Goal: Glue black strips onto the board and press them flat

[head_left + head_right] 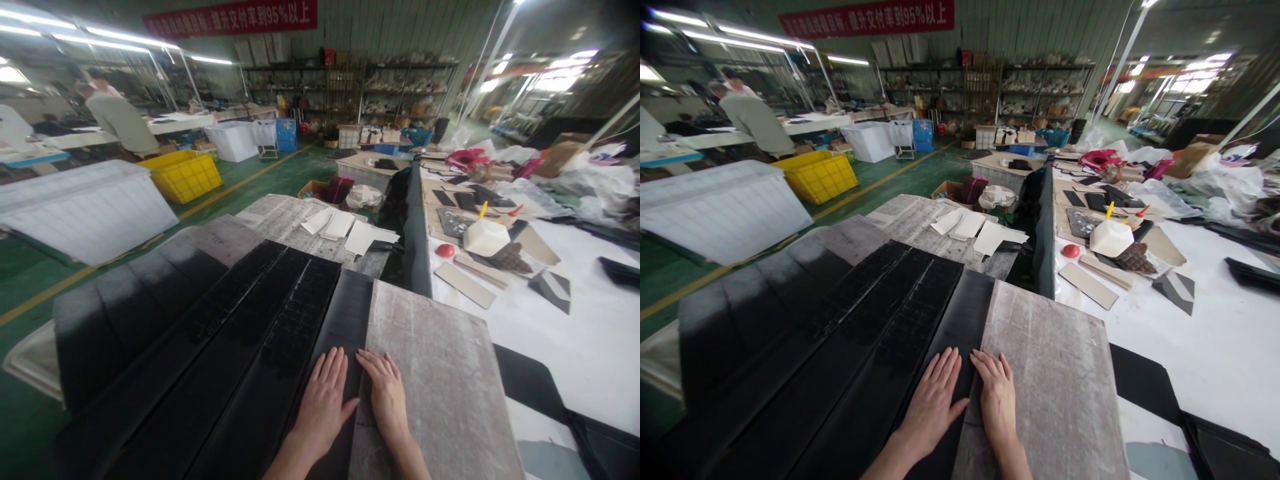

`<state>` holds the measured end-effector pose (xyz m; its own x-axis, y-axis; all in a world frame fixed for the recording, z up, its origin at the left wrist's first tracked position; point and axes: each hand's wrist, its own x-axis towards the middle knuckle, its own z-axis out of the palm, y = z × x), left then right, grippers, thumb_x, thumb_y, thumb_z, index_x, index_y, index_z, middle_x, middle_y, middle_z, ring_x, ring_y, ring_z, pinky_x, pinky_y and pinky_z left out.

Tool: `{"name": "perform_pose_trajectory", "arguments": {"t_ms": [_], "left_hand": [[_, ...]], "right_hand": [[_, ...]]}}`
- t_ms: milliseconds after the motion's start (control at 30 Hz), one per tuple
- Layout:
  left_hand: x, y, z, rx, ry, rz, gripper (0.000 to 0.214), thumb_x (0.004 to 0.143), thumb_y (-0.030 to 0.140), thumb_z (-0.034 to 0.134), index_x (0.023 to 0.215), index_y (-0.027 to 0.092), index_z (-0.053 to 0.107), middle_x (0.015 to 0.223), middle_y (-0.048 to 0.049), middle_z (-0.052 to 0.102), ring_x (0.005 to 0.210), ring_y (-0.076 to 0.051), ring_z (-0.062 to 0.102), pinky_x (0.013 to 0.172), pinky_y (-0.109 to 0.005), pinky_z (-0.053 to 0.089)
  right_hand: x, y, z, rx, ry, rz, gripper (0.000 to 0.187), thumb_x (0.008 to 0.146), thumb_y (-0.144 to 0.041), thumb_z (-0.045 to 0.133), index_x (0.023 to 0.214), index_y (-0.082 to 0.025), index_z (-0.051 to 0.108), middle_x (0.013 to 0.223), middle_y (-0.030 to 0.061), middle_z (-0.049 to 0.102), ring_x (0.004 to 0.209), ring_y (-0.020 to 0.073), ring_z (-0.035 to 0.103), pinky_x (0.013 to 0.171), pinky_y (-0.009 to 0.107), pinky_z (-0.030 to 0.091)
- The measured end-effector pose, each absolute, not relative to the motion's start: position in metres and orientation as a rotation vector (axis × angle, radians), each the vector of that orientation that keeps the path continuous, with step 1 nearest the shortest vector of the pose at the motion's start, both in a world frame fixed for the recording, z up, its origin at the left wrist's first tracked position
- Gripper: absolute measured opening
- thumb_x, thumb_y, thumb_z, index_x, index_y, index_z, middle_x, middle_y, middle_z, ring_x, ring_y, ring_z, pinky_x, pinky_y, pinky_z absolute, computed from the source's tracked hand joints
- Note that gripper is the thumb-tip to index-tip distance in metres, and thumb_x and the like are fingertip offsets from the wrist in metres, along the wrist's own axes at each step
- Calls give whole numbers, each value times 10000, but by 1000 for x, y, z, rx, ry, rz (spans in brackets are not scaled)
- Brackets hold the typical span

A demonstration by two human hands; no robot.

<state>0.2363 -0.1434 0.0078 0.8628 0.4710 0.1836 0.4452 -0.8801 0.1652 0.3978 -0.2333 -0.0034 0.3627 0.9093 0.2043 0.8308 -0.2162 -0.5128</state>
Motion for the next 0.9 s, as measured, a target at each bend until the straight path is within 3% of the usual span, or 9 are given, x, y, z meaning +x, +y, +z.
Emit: {"name": "perform_pose_trajectory", "arguments": {"t_ms": [267,500,900], "left_hand": [[234,-144,6,2920,716,299,805,876,423,631,1498,83,248,1577,-157,239,1451,-306,238,1164,-496,344],[231,-150,1,2897,717,333,589,894,273,593,1417,81,400,1480,-140,439,1377,-290,398,1124,-480,411],[225,-152,0,2852,697,364,589,930,287,548,1455,116,343,1513,-127,394,1412,-280,341,1143,-486,387]], "right_hand": [[395,-233,1,-2115,-1565,207,504,927,-115,388,1344,-366,521,1369,-21,591,1295,200,494,1144,510,283],[392,-230,7,-2176,-1595,170,529,892,-86,438,1321,-376,544,1381,-19,580,1286,211,498,1140,499,294],[391,-230,7,-2183,-1589,182,564,882,-71,430,1340,-387,526,1388,-27,573,1292,209,489,1146,502,291]]}}
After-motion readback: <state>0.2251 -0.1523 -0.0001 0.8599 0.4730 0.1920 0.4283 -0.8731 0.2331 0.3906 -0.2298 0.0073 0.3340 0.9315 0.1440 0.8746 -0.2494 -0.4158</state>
